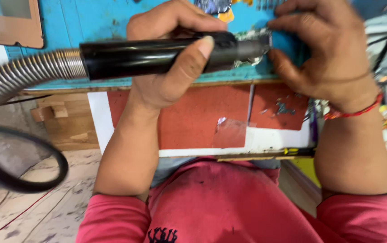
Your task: The person uses a heat gun to apply heat to specific components on a mobile phone motherboard held by hand on a repair bench.
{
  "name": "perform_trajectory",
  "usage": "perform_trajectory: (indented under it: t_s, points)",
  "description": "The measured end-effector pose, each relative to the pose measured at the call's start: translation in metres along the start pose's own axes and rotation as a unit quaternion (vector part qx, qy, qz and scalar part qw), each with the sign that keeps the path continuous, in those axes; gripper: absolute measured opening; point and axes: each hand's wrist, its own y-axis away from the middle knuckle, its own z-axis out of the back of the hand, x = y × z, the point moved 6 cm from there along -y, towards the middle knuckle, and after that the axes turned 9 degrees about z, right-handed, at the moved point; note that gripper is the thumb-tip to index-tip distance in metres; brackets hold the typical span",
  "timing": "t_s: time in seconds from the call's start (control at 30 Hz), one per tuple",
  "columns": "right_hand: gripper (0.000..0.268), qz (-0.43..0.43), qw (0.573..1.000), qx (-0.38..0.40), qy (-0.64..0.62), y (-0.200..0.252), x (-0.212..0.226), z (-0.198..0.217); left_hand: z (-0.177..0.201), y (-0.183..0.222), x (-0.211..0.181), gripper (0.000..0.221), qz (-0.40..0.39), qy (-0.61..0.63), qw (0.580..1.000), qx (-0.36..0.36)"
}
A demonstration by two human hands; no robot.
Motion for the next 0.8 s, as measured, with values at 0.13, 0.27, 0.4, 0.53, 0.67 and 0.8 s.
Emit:
perform_trajectory:
  t_s: [0.13,0.27,0.4,0.53,0.67,0.8]
  points:
    - [0.029,-0.011,0.998,0.042,0.053,0.015,-0.003,-0.009,0.005,0.016,0.020,0.026,0.060,-0.007,0.991,-0.123]
    - [0.029,0.000,0.999,0.016,0.042,0.013,0.000,-0.008,0.004,0.015,0.012,0.030,0.038,-0.014,0.994,-0.105]
    - [0.029,0.007,0.999,-0.016,0.032,0.005,0.005,-0.001,-0.003,0.004,-0.001,0.031,-0.007,-0.060,0.997,-0.055]
    - [0.030,0.018,0.999,-0.022,0.023,-0.001,0.004,0.003,-0.003,0.002,-0.001,0.033,-0.011,-0.002,1.000,-0.029]
    - [0.029,0.017,1.000,-0.016,0.015,0.002,0.004,0.001,0.001,0.005,0.005,0.035,0.021,-0.003,0.998,-0.067]
    - [0.032,0.012,1.000,-0.028,-0.005,-0.003,0.004,0.004,-0.001,0.003,-0.001,0.041,-0.007,0.012,0.997,-0.077]
